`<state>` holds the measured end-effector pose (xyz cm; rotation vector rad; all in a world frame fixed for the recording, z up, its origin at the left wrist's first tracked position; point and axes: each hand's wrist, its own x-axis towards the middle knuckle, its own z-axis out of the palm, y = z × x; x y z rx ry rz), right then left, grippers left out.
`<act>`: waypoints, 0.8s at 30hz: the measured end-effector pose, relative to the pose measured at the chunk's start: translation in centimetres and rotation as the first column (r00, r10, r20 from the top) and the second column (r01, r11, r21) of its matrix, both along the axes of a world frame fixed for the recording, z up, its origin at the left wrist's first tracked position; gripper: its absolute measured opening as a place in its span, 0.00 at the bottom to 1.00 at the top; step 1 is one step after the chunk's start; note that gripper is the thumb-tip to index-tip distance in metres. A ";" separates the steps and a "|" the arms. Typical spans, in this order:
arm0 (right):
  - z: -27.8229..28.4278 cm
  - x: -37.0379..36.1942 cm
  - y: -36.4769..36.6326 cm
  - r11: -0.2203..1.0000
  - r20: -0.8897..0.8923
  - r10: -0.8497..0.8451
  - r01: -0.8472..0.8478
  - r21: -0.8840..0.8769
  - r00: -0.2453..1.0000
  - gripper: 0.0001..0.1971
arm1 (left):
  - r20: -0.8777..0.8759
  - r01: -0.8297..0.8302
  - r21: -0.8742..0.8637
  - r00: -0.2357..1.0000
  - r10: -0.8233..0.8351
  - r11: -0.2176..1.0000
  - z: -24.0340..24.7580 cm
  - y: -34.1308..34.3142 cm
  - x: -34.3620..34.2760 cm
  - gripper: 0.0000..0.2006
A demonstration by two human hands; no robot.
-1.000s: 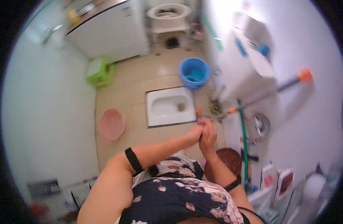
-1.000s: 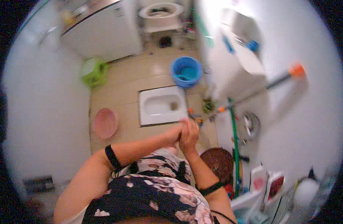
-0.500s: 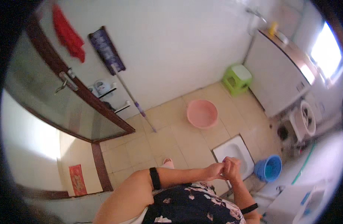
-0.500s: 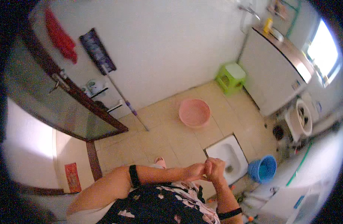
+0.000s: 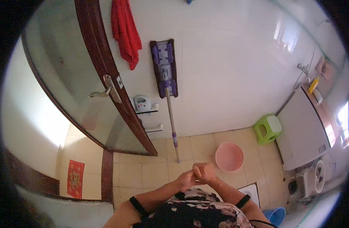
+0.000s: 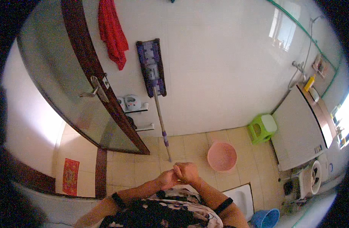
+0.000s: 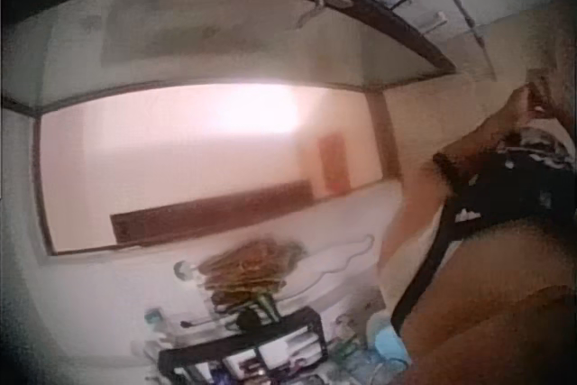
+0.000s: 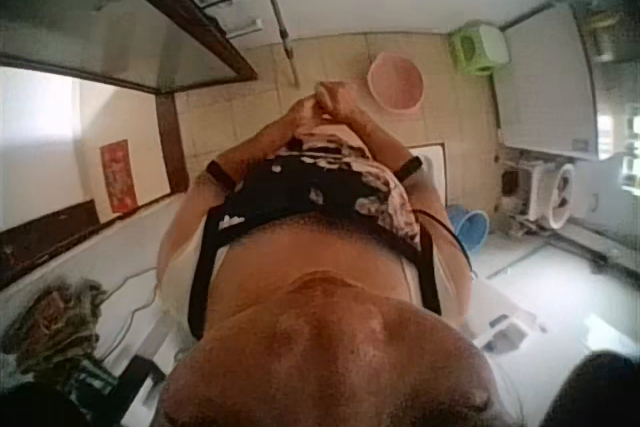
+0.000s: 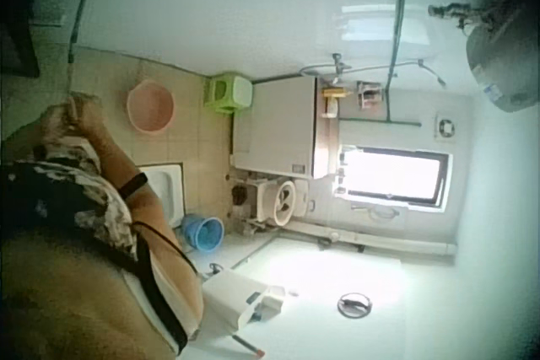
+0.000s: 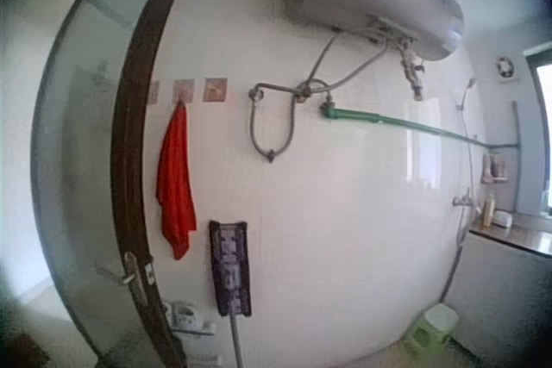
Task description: The person uses a vacuum cleaner to clean the tile floor in a bathroom and a bedroom, then carries a mop while walking into a living area.
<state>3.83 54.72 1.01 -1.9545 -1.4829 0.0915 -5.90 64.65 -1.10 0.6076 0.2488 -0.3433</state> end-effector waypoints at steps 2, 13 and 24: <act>0.3 1.1 3.4 0.998 -0.211 -0.050 0.041 -0.046 0.976 0.16 | 0.052 -0.090 0.202 0.995 0.081 0.975 -0.4 3.2 1.0 0.21; -1.6 16.3 26.7 0.900 -0.352 -0.344 0.413 0.141 0.870 0.14 | 0.148 -0.557 0.606 0.780 0.608 0.568 -5.1 24.8 15.3 0.22; -2.3 24.5 36.3 0.948 -0.716 -0.085 0.277 0.156 0.693 0.14 | 0.196 -0.308 0.924 0.893 0.406 0.229 -10.7 31.4 26.3 0.17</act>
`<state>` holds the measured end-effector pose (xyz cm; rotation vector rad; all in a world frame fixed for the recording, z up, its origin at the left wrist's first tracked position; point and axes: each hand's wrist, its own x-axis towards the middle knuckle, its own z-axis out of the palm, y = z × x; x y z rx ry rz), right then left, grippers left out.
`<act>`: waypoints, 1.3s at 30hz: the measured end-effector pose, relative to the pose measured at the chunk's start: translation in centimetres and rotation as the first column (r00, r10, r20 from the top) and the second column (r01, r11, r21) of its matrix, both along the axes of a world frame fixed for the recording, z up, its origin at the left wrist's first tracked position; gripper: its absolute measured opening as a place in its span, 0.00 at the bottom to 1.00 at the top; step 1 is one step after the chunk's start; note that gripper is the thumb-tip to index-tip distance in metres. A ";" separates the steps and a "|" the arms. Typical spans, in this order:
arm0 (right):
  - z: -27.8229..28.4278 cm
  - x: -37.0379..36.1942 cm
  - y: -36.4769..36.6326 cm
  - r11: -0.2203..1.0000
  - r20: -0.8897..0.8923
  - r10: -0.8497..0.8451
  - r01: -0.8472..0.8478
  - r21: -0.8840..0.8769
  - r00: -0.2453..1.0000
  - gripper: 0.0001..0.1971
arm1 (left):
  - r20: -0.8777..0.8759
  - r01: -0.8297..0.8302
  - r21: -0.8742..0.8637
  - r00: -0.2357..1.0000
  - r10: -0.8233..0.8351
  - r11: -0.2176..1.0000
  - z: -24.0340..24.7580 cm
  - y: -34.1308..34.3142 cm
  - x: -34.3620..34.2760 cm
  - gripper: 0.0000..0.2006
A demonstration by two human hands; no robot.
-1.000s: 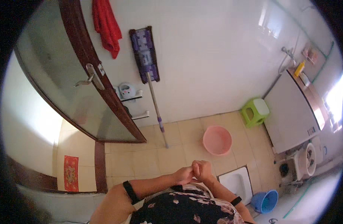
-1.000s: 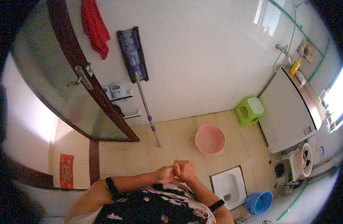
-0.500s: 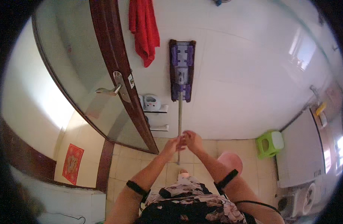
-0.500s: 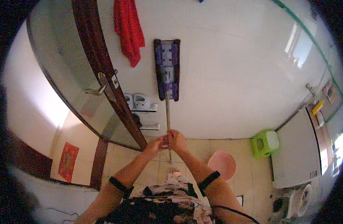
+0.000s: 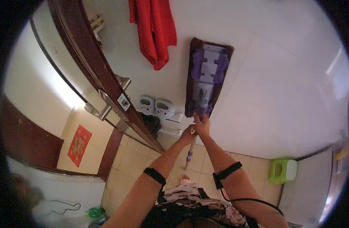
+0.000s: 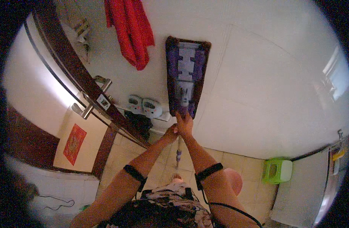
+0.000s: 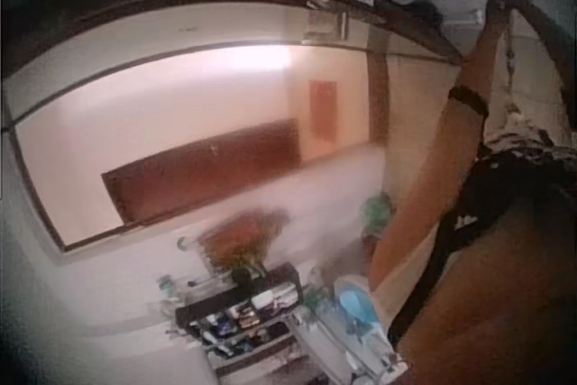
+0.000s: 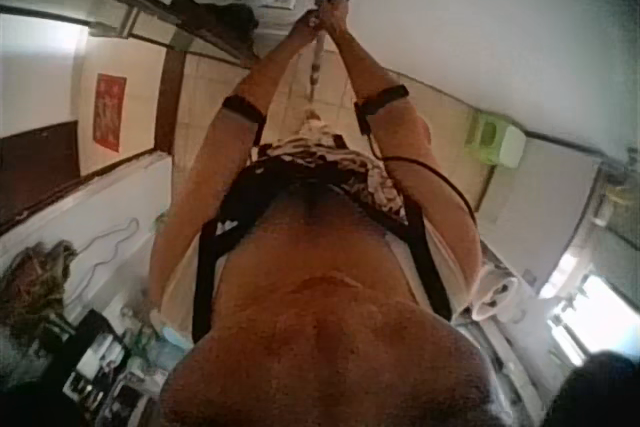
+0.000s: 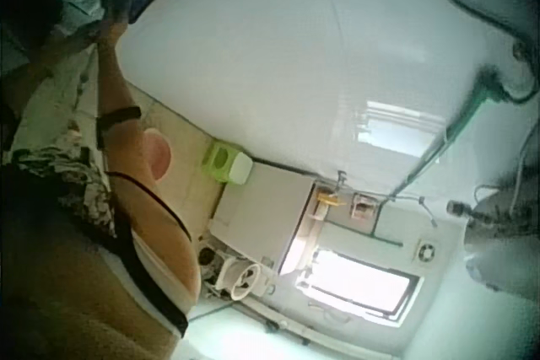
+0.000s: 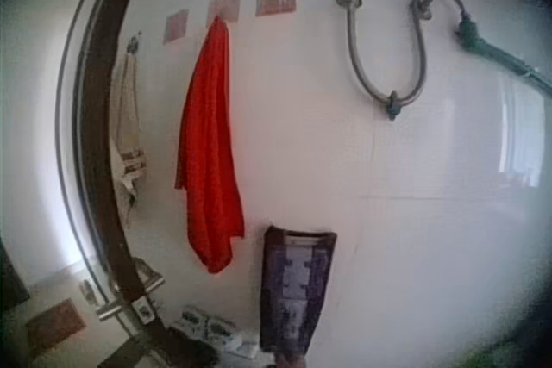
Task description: The person uses a vacuum cleaner to clean the tile floor in a bathroom and a bedroom, then carries a mop while walking into a living area.
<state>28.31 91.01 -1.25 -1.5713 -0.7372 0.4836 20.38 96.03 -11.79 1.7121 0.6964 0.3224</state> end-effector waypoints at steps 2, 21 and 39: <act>0.3 -0.7 -1.4 0.999 -0.118 0.016 -0.012 0.032 0.993 0.13 | 0.138 0.069 -0.109 0.989 -0.054 0.992 0.4 -1.4 -0.7 0.21; 5.7 -25.0 -11.8 0.728 -0.137 0.679 -0.686 -0.007 0.722 0.06 | 0.343 -0.193 -0.141 0.910 0.231 0.971 15.3 -15.8 -30.9 0.25; 9.3 -50.4 -5.4 0.457 0.158 0.867 -0.880 0.131 0.473 0.10 | 0.659 -0.629 -0.528 0.122 0.742 0.571 28.7 -12.5 -53.8 0.20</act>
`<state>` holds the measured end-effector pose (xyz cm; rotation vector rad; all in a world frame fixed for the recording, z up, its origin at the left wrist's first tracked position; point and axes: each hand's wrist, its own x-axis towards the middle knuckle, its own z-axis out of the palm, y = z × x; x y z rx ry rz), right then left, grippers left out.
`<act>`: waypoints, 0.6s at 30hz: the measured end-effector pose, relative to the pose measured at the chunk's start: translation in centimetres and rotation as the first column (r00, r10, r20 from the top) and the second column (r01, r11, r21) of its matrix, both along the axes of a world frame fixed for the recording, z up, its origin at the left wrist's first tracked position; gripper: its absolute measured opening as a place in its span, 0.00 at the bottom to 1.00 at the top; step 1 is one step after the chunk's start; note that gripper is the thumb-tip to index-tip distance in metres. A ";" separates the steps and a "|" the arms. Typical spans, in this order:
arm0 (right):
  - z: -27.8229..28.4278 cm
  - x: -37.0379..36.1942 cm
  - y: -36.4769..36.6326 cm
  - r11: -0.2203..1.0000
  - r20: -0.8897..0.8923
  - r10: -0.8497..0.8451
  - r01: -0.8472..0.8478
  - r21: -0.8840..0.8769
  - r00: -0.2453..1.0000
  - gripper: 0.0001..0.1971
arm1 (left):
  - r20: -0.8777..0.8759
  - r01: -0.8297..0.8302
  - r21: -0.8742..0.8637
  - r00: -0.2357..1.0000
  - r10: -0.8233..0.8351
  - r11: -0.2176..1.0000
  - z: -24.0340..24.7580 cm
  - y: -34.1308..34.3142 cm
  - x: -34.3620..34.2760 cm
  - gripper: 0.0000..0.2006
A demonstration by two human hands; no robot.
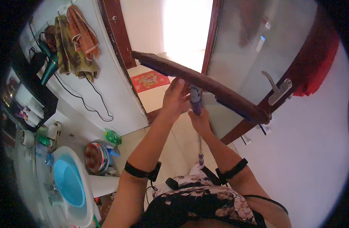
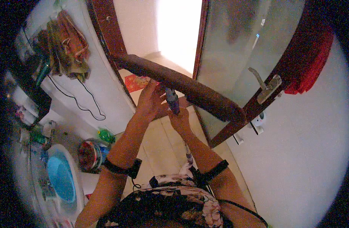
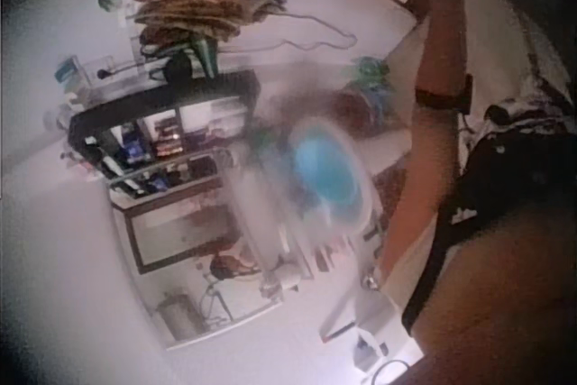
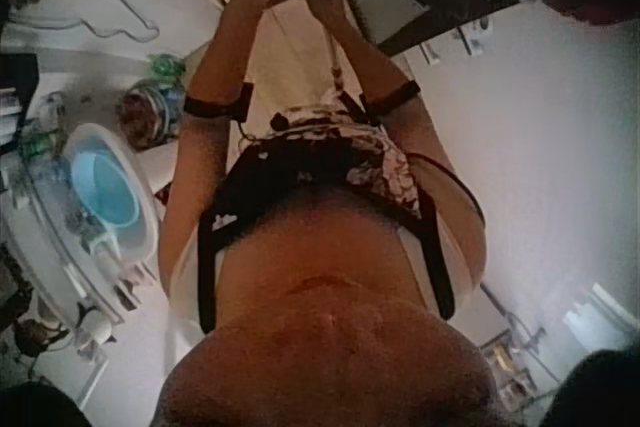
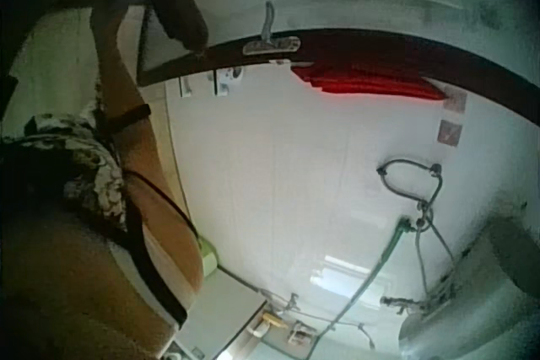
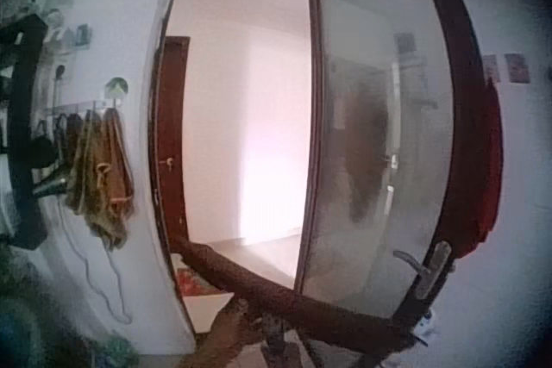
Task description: The person uses a vacuum cleaner to clean the tile floor in a bathroom and a bedroom, then carries a mop while walking into a living area.
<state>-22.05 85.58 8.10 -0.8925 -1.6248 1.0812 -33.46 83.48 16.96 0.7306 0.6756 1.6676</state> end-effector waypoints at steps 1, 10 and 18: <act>0.3 -0.7 0.9 0.997 -0.048 0.035 -0.031 0.069 0.998 0.08 | -0.016 -0.029 -0.005 0.999 0.029 1.000 0.3 0.7 0.0 0.20; -3.6 -7.4 15.7 0.999 0.163 0.009 -0.001 -0.050 0.987 0.11 | -0.322 -0.183 0.119 0.923 0.212 0.976 -1.6 13.2 -4.4 0.17; 7.2 -14.2 31.4 0.970 -0.118 0.205 -0.218 -0.105 0.972 0.13 | -0.144 0.184 -0.096 0.970 -0.196 0.978 -13.2 24.6 -8.7 0.18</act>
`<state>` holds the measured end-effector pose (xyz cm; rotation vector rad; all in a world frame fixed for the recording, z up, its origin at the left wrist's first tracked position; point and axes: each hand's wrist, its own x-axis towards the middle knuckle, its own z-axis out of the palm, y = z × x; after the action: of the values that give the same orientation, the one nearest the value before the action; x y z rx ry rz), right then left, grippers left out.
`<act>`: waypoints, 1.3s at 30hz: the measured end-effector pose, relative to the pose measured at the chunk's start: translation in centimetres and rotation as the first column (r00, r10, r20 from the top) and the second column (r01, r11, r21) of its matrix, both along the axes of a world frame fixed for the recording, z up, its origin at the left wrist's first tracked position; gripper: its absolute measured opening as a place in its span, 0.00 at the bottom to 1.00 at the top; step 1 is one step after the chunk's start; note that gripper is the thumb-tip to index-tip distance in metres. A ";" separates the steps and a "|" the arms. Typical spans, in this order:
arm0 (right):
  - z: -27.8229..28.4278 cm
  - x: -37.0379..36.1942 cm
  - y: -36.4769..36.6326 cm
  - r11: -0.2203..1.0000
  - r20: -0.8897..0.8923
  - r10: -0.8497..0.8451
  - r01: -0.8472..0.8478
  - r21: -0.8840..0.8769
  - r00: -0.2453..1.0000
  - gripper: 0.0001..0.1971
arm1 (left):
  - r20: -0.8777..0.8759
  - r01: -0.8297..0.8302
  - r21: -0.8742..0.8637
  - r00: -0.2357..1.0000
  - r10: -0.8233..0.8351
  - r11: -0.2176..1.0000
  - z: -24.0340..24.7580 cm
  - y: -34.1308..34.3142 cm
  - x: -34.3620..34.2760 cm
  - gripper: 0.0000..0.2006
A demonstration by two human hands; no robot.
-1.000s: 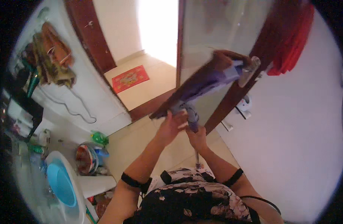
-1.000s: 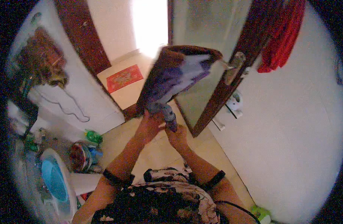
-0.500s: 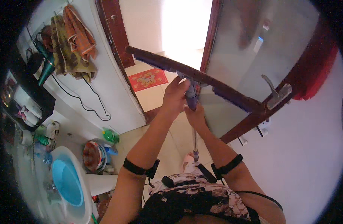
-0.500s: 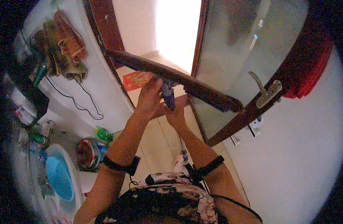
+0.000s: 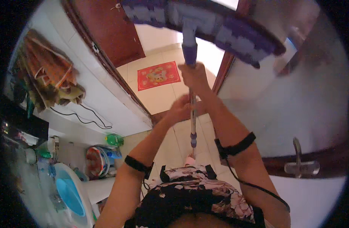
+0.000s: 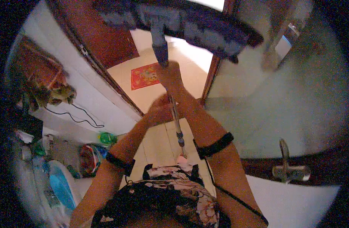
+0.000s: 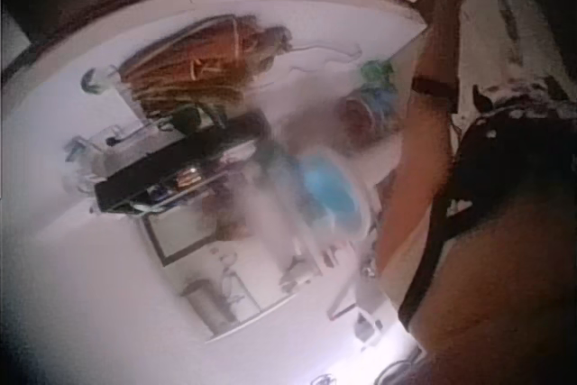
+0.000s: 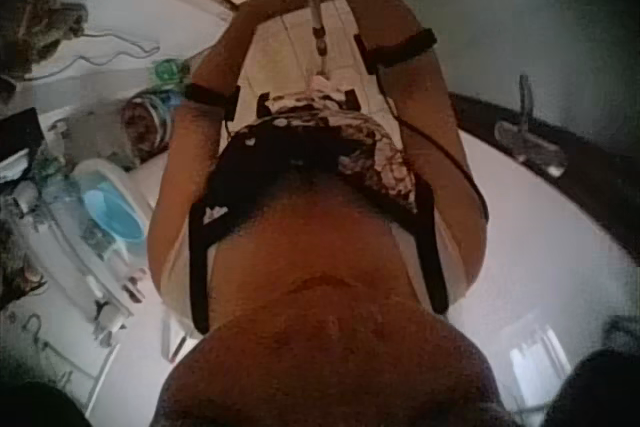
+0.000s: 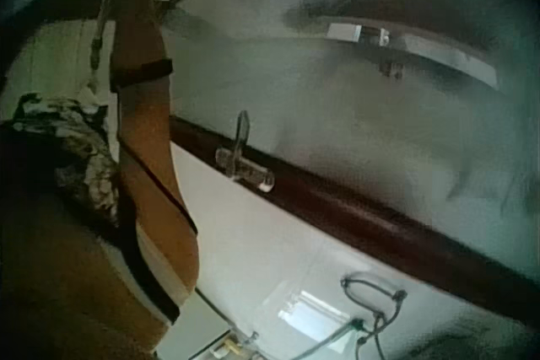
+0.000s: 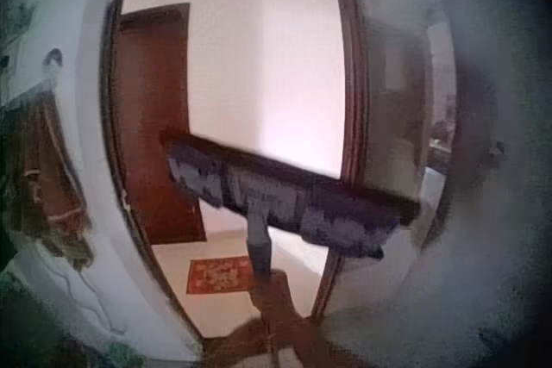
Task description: The person uses a vacuum cleaner to clean the tile floor in a bathroom and a bedroom, then carries a mop while walking into a living area.
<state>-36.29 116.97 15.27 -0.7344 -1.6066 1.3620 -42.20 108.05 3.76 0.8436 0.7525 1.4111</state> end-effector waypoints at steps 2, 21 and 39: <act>3.3 -1.8 3.1 0.987 -0.065 0.126 -0.132 -0.088 0.990 0.14 | -0.498 -0.201 0.039 0.845 0.194 0.979 -3.2 1.7 0.9 0.13; -17.2 -6.4 8.8 0.993 0.472 0.009 -0.064 0.101 0.882 0.22 | -0.032 -0.550 -0.464 0.794 0.608 0.694 -3.8 21.1 -15.2 0.15; -16.8 -19.5 26.7 0.801 0.588 0.593 -0.329 -0.499 0.550 0.16 | 0.180 -0.372 -0.733 0.702 0.689 0.570 -11.1 37.4 -38.0 0.17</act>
<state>-55.81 143.63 -1.57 -1.2231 -2.3616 1.9200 -80.17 145.42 -7.37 -0.3380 1.0997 1.6346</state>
